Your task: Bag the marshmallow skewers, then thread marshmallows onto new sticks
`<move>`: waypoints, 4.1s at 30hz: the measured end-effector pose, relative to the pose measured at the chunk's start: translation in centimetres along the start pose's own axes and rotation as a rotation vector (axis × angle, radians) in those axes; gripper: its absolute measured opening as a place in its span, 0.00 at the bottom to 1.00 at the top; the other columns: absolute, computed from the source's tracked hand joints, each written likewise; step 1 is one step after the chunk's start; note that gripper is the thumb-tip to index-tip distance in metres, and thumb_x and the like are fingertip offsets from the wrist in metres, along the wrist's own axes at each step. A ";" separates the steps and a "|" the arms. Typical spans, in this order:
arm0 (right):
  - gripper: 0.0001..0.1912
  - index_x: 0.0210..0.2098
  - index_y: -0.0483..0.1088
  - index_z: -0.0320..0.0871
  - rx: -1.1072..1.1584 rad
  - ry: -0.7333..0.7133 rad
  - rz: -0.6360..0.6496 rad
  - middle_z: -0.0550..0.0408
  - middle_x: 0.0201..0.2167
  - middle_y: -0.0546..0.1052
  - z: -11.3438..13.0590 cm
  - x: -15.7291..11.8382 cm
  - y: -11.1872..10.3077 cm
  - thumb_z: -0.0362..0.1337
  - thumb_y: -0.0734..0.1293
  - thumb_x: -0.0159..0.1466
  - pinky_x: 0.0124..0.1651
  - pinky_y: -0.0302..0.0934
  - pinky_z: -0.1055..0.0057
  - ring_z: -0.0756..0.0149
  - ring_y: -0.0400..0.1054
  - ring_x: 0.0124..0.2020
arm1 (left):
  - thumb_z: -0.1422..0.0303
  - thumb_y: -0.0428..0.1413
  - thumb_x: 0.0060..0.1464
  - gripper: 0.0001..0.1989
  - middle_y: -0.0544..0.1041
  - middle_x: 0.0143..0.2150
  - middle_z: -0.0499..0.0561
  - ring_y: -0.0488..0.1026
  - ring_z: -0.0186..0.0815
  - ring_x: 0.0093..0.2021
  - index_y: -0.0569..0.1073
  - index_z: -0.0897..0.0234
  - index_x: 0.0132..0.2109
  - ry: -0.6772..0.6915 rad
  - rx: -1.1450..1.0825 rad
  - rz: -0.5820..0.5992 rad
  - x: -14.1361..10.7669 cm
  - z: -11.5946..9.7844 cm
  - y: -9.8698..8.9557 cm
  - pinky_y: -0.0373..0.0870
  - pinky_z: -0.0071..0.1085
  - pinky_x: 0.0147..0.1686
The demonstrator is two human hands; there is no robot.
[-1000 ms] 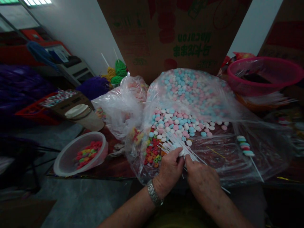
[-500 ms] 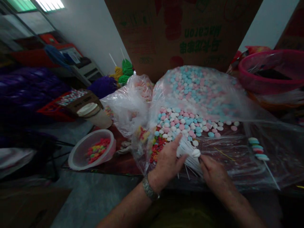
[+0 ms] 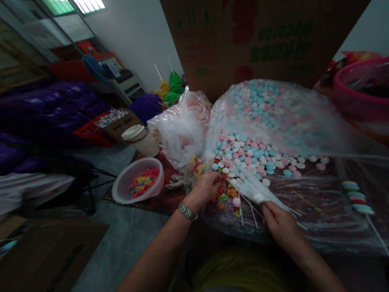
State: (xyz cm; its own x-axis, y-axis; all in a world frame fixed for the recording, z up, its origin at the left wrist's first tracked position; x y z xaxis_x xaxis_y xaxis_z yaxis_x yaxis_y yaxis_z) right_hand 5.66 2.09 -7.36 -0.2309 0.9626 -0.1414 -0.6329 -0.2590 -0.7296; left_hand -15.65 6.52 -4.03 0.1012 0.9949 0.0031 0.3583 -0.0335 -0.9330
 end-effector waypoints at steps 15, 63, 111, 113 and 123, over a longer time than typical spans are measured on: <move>0.14 0.27 0.64 0.44 0.098 -0.182 -0.015 0.57 0.19 0.68 3.8 -1.3 -0.2 0.39 0.52 0.63 0.27 0.53 0.73 0.66 0.63 0.23 | 0.70 0.51 0.53 0.09 0.73 0.38 0.54 0.70 0.37 0.37 0.74 0.63 0.40 0.108 0.056 -0.092 -1.0 0.4 -0.2 0.66 0.31 0.38; 0.15 0.38 0.71 0.41 -0.154 -0.162 0.094 0.49 0.31 0.77 5.1 -0.9 2.4 0.30 0.54 0.61 0.35 0.58 0.71 0.61 0.71 0.34 | 0.66 0.56 0.46 0.08 0.73 0.22 0.46 0.68 0.29 0.22 0.72 0.68 0.30 -0.347 -0.956 -0.213 -4.5 -0.3 1.0 0.65 0.23 0.23; 0.12 0.30 0.69 0.43 1.132 -0.054 -0.141 0.60 0.22 0.70 5.1 2.2 -2.9 0.44 0.70 0.52 0.28 0.59 0.76 0.71 0.64 0.25 | 0.67 0.65 0.39 0.12 0.76 0.28 0.49 0.73 0.31 0.28 0.74 0.68 0.32 -0.440 -1.909 -0.106 -2.0 -7.7 2.0 0.71 0.28 0.31; 0.13 0.29 0.68 0.43 1.138 -0.033 -0.153 0.61 0.21 0.69 5.0 2.3 -2.3 0.45 0.71 0.51 0.26 0.58 0.76 0.71 0.64 0.25 | 0.65 0.64 0.42 0.12 0.77 0.29 0.50 0.73 0.30 0.29 0.75 0.69 0.33 -0.424 -1.864 -0.136 -2.3 -7.9 2.0 0.70 0.26 0.33; 0.17 0.26 0.64 0.42 0.886 0.055 0.056 0.66 0.12 0.56 3.5 0.6 -1.7 0.51 0.60 0.59 0.17 0.43 0.77 0.76 0.47 0.13 | 0.69 0.61 0.43 0.14 0.78 0.33 0.52 0.74 0.33 0.32 0.75 0.67 0.41 -0.277 -1.384 -0.179 -2.7 -6.3 1.7 0.70 0.26 0.32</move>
State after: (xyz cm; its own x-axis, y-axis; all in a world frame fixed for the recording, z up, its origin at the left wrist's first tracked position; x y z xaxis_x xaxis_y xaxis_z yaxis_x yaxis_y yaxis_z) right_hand 3.97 2.85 -3.87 -0.2574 0.9432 -0.2099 -0.9663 -0.2499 0.0621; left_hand -9.52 3.15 -3.33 -0.1657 0.9763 -0.1389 0.9669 0.1886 0.1721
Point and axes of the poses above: each hand's wrist, its own x-axis towards the middle knuckle, its own y-axis out of the palm, z = x × y, the point moved 6 cm from there along x, towards the middle knuckle
